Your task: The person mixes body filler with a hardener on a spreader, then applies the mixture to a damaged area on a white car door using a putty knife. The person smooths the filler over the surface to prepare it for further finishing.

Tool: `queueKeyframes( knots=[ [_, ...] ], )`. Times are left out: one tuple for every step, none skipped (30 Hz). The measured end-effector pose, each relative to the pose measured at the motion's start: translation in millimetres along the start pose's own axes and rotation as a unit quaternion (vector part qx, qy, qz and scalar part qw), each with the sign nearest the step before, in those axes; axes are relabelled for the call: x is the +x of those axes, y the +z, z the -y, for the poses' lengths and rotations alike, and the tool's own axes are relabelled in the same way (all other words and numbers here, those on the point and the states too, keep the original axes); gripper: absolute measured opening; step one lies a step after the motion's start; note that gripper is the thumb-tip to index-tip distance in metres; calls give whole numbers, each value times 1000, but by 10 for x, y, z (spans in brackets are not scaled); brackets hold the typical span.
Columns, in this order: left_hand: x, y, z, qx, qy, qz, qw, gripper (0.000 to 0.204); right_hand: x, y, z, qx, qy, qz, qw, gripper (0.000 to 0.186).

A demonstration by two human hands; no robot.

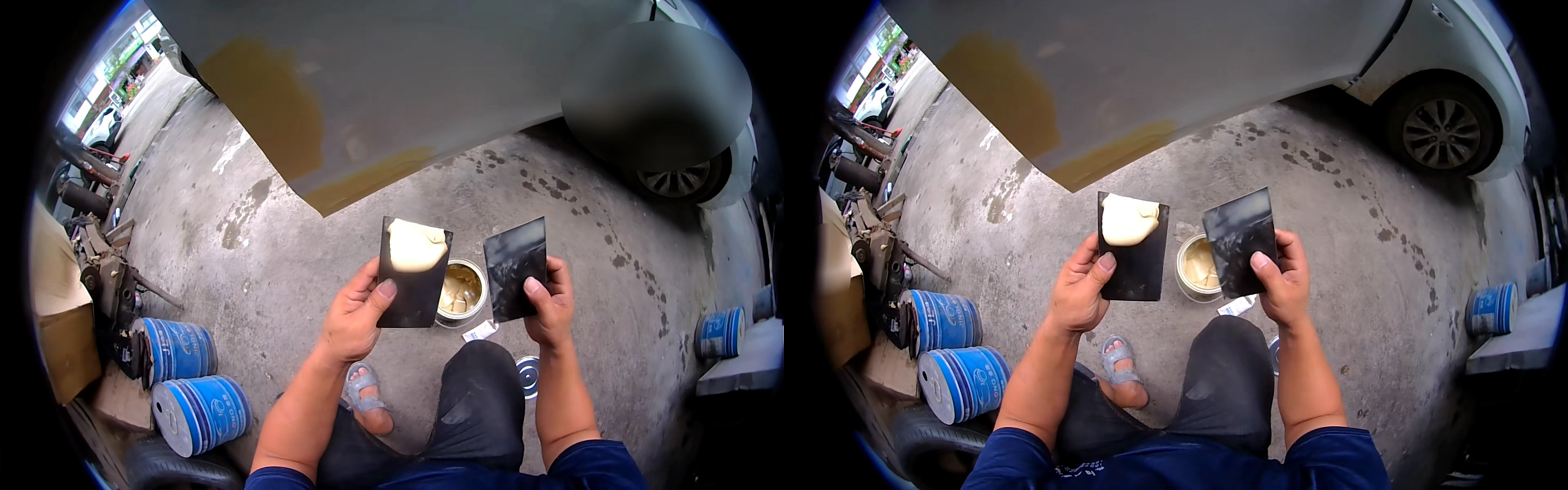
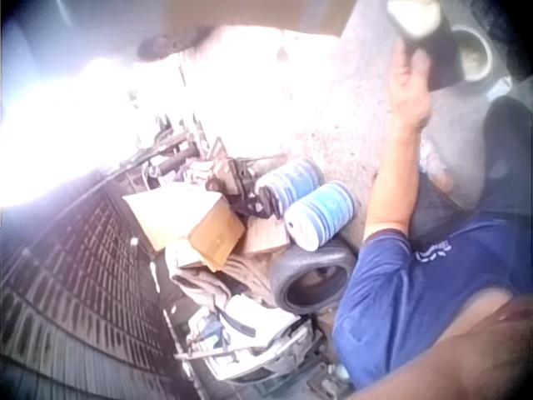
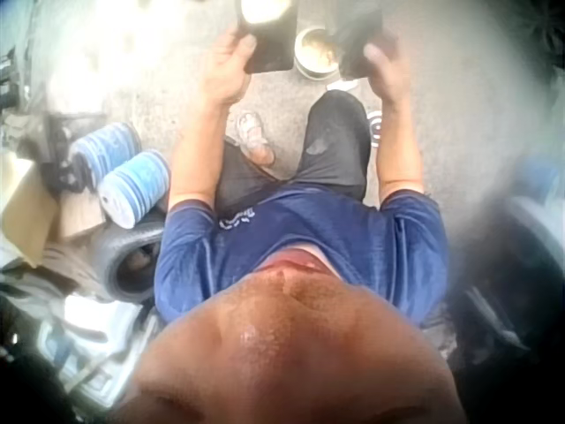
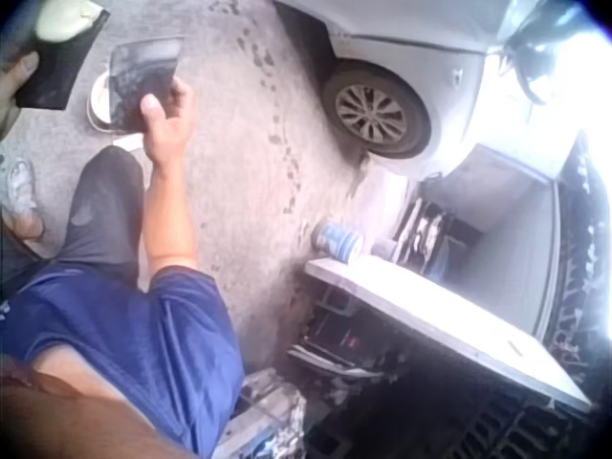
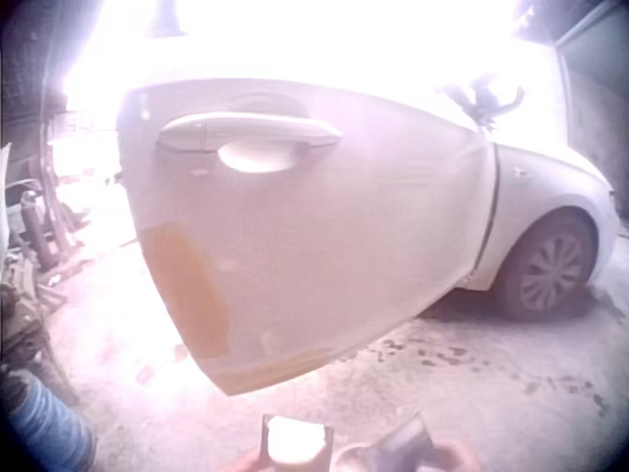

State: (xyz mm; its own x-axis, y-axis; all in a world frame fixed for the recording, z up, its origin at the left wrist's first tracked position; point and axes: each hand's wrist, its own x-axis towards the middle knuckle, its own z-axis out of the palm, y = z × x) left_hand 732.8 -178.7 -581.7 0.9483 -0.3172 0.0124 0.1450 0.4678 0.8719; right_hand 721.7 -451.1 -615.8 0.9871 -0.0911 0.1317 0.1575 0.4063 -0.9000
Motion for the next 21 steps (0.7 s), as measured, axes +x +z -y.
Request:
queueKeyframes(
  knots=[
    [4,43,7,-4,19,-2,1000,42,-34,-3,39,29,34,43,998,40],
    [-15,94,17,-7,38,-3,999,42,-89,63,47,4,58,64,996,41],
    [-26,141,32,-13,57,-1,998,42,-122,141,61,-23,80,84,993,42],
    [-38,167,51,-18,56,7,998,43,-111,168,88,-41,118,99,987,46],
    [-40,197,57,-13,60,19,998,43,-86,232,105,-51,146,97,983,44],
    [-50,234,54,-9,64,30,997,44,-63,268,102,-51,145,99,983,44],
    [-58,263,56,-4,68,41,997,45,-40,297,100,-51,145,101,983,44],
    [-66,267,57,32,69,41,996,44,-17,337,115,-53,150,103,982,44],
    [-86,233,80,104,72,40,991,43,-1,378,131,-54,156,107,980,44],
    [-103,178,117,175,76,38,981,42,22,408,141,-55,163,110,979,44],
    [-105,154,141,245,79,36,966,41,57,423,134,-38,159,115,980,44],
    [-73,197,122,286,115,24,951,38,97,422,125,-21,153,119,981,44],
    [-53,209,95,342,135,26,930,38,134,409,131,-4,147,123,981,44],
    [-38,200,64,395,156,28,905,38,158,404,188,1,156,117,981,45],
    [-28,179,34,448,176,30,876,38,193,409,238,18,148,121,981,45],
    [-19,160,32,479,177,50,858,37,234,408,291,36,140,124,982,45],
    [-7,140,43,509,177,70,839,37,276,404,354,52,132,128,982,45],
    [-9,106,42,540,177,87,818,36,320,406,432,49,110,139,983,45],
    [-6,69,45,434,115,58,892,36,342,446,516,13,60,131,989,43],
    [-1,29,54,318,51,29,946,36,338,465,583,-17,10,143,989,40],
    [-3,-22,44,200,-13,-3,980,35,342,472,607,-43,-40,156,986,38]
  ],
)
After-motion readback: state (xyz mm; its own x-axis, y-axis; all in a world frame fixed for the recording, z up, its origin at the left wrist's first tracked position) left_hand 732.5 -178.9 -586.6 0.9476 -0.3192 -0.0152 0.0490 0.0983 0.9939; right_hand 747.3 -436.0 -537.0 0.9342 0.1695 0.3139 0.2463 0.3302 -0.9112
